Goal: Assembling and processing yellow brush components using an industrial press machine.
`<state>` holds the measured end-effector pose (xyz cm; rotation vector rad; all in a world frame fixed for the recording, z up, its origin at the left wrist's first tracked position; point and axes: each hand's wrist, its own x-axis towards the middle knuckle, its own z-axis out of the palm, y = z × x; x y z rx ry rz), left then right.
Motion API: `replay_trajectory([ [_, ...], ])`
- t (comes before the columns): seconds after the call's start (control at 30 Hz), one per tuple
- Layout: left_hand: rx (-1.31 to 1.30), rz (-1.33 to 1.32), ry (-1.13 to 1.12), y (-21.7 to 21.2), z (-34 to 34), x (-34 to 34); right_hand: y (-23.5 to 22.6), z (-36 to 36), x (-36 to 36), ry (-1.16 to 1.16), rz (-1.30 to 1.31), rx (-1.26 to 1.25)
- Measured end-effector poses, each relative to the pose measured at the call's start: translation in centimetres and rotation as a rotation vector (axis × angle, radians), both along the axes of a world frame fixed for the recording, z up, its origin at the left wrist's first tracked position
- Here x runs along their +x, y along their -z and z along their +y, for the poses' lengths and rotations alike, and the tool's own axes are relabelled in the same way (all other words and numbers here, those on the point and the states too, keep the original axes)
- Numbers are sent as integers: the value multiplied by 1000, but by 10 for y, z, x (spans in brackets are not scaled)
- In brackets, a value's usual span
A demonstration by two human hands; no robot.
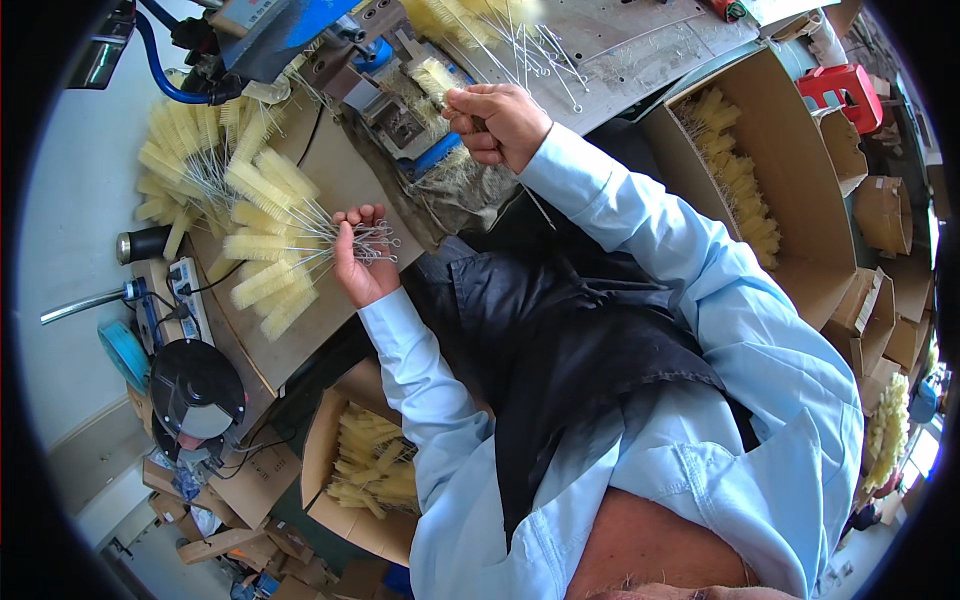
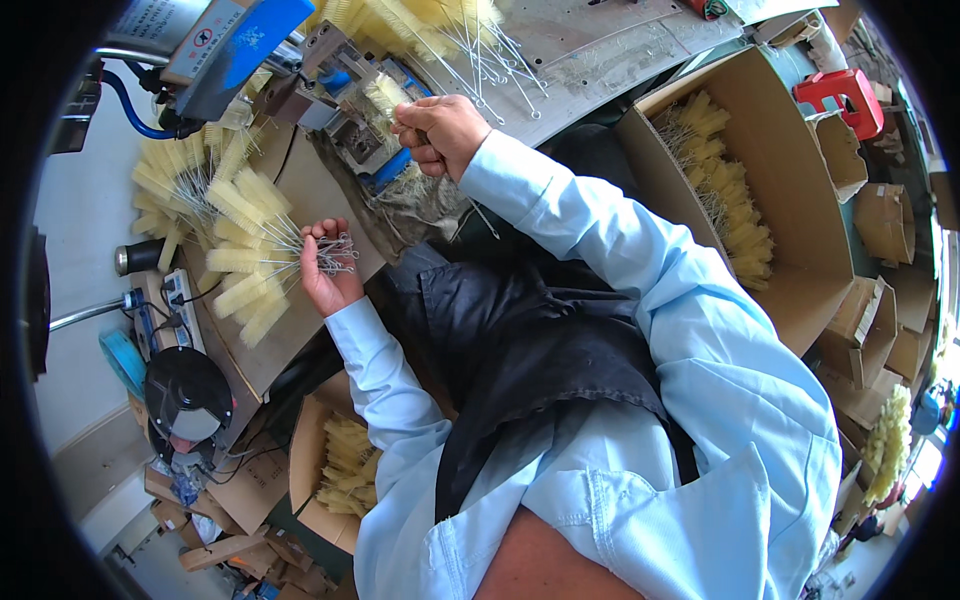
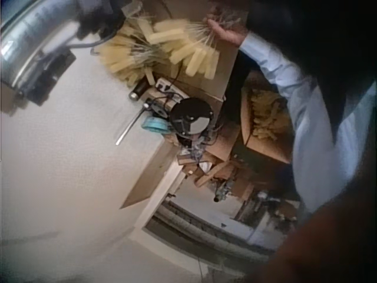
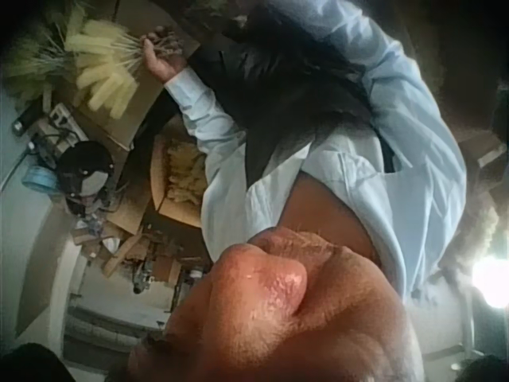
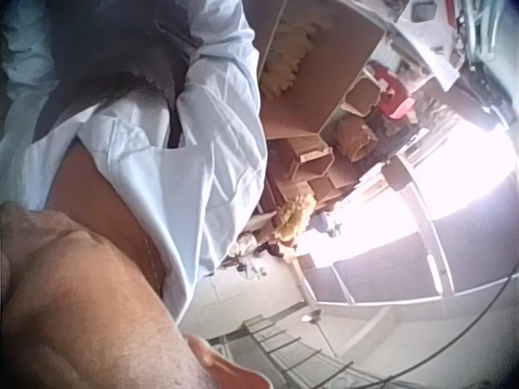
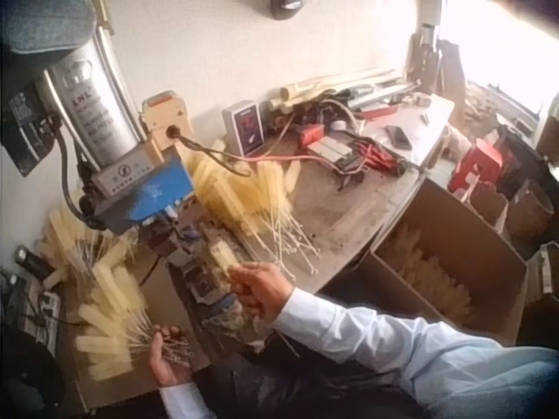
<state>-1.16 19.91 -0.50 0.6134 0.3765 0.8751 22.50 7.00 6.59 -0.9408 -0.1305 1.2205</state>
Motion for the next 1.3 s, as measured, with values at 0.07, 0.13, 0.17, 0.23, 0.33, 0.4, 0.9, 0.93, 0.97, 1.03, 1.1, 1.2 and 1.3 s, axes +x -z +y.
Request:
replay_trajectory([
  [0.07,-58,-62,2,0,2,-2,-3,-3,0,8,-18,-20],
  [0.13,-62,-65,-17,-2,1,-3,-2,-8,6,52,-106,-29],
  [0.17,-67,-63,-34,-5,-1,-1,0,-10,15,76,-146,-52],
  [0.23,-70,-22,-97,-11,-6,4,1,-8,37,129,-387,-74],
  [0.33,-46,65,-212,-10,-10,6,-4,6,77,214,-758,-206],
  [0.4,-13,97,-261,-7,-12,14,6,13,110,524,-1449,-405],
  [0.9,207,137,-36,-40,-104,6,-13,45,-87,-259,-1059,85],
  [0.93,209,137,-38,-38,-106,4,-12,46,-91,-226,-1101,119],
  [0.97,215,142,-31,-34,-108,3,-11,46,-92,-227,-1102,120],
  [1.03,220,144,-22,-35,-113,0,-12,45,-93,-275,-1077,55],
  [1.1,150,109,17,-42,-118,-2,-16,39,-98,-256,-903,96],
  [1.2,-48,-57,38,-34,-119,-1,-18,33,-105,-201,-663,122],
  [1.3,-146,-42,70,-28,-123,0,-15,31,-104,-125,-562,111],
])
